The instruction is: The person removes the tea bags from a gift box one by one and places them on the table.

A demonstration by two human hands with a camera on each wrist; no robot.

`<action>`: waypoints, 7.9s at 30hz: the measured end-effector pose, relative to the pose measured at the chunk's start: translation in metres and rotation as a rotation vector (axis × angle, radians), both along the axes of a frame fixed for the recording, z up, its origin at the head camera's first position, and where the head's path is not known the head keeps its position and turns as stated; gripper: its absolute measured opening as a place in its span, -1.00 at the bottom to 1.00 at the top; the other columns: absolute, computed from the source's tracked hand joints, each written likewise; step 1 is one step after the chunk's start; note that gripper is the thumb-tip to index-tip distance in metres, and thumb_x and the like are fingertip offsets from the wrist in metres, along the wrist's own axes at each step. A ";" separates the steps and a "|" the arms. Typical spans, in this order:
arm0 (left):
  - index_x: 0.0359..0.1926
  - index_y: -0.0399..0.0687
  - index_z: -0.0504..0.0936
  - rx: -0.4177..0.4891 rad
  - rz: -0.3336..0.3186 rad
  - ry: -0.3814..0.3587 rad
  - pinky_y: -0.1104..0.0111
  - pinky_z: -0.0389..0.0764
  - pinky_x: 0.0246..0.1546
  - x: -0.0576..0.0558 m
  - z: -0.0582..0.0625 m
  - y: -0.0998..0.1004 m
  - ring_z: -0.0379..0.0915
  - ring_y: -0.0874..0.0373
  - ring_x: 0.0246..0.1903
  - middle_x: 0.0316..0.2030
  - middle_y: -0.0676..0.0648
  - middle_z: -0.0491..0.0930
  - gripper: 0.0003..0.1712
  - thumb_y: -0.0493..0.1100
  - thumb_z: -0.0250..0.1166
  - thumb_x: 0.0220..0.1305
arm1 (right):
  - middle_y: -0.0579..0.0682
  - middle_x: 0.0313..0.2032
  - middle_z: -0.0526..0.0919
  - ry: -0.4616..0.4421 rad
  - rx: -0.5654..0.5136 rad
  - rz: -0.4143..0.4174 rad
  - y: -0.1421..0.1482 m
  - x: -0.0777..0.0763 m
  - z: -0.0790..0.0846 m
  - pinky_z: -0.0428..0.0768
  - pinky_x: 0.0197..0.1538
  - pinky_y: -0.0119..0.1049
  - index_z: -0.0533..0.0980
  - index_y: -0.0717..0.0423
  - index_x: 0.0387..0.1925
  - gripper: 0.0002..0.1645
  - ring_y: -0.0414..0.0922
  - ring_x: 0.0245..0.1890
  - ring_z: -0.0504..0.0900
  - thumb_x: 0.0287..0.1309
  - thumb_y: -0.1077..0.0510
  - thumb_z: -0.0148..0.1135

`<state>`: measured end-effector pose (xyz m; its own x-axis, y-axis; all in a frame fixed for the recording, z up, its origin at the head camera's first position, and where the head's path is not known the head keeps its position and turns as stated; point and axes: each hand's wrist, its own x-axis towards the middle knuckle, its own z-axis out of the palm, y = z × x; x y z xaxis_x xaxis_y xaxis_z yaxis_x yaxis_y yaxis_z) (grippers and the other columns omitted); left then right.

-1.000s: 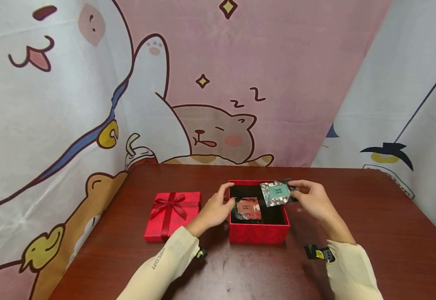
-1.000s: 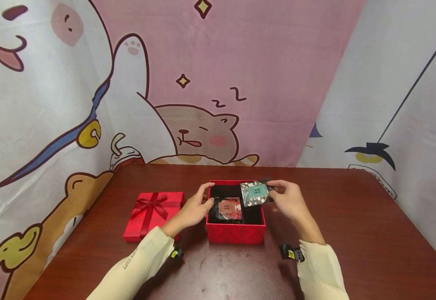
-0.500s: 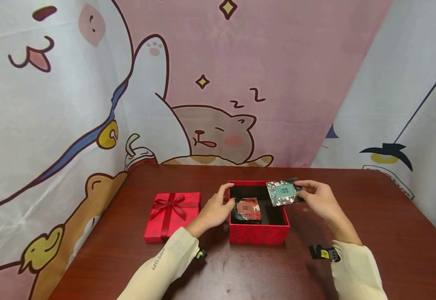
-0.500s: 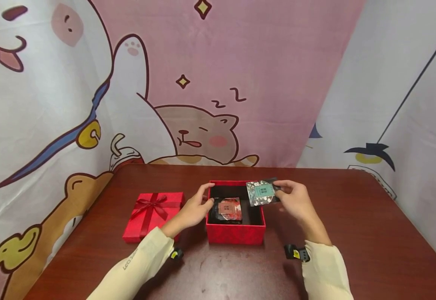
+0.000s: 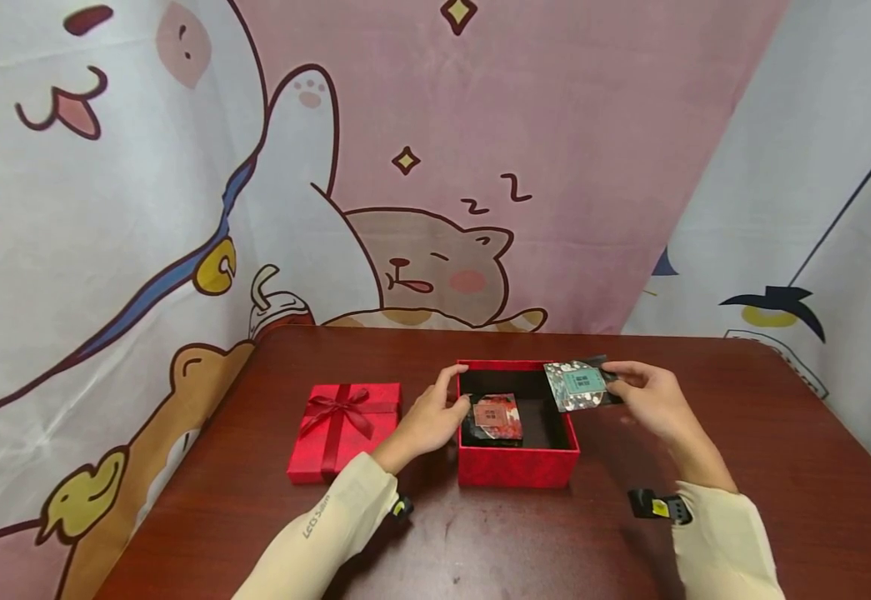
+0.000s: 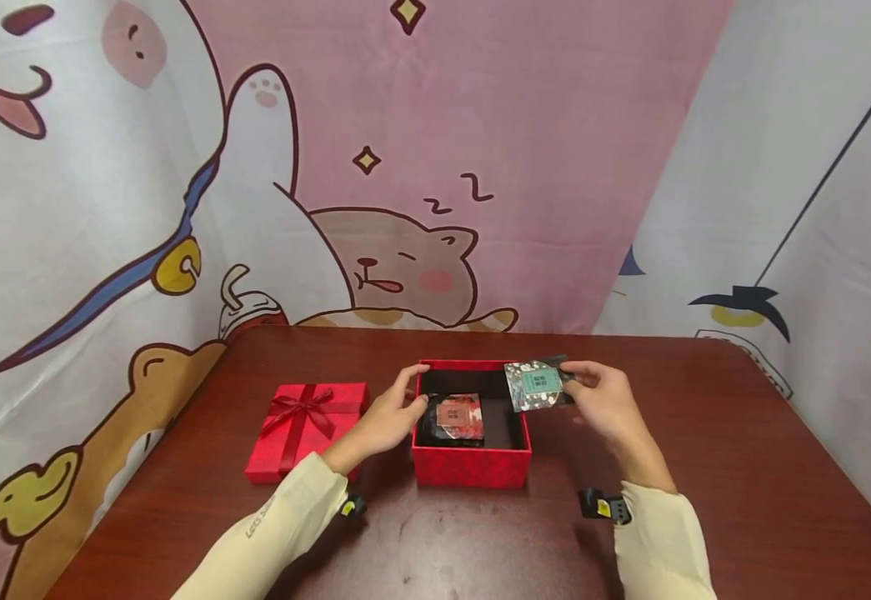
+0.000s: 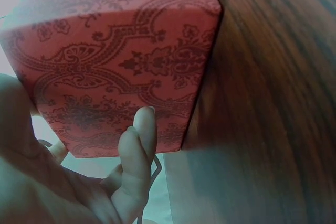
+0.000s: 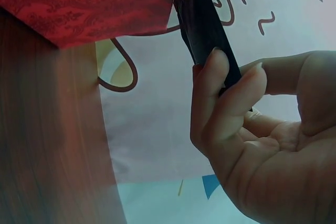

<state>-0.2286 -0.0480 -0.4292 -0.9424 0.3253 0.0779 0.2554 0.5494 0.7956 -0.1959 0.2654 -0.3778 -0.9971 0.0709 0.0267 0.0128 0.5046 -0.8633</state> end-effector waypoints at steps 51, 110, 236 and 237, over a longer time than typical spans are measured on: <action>0.45 0.24 0.19 0.009 -0.004 -0.016 0.22 0.43 -0.40 -0.001 0.001 -0.002 0.41 0.13 -0.61 -0.36 -0.08 0.45 -0.40 -0.04 0.06 0.44 | 0.11 -0.11 0.56 -0.109 -0.075 -0.018 0.039 -0.004 -0.022 0.56 -0.45 -0.29 0.25 0.41 0.36 -0.43 -0.24 -0.45 0.57 0.41 0.22 -0.03; 0.44 0.31 0.19 0.002 0.010 -0.028 0.18 0.43 -0.28 -0.003 -0.001 -0.002 0.42 0.09 -0.29 -0.21 -0.08 0.45 -0.40 0.02 0.06 0.42 | 0.46 0.06 0.44 -0.239 -0.021 0.019 0.028 -0.016 -0.054 0.63 -0.35 -0.26 0.26 0.49 0.30 -0.45 -0.10 -0.31 0.56 0.36 0.27 -0.04; 0.44 0.29 0.21 0.006 0.021 -0.004 0.21 0.37 -0.45 -0.002 -0.003 0.001 0.38 0.08 -0.45 -0.40 -0.08 0.44 -0.40 0.02 0.05 0.42 | 0.35 -0.04 0.61 -0.012 0.004 0.156 -0.033 0.003 0.023 0.67 -0.26 -0.30 0.33 0.44 0.26 -0.46 -0.03 -0.20 0.74 0.38 0.19 0.12; 0.44 0.29 0.21 0.009 0.021 -0.005 0.21 0.37 -0.46 -0.001 -0.003 0.001 0.37 0.08 -0.46 -0.40 -0.08 0.44 -0.40 0.01 0.05 0.42 | 0.35 -0.06 0.61 -0.006 0.002 0.157 -0.035 0.003 0.024 0.67 -0.26 -0.29 0.33 0.44 0.25 -0.47 -0.04 -0.22 0.73 0.38 0.20 0.13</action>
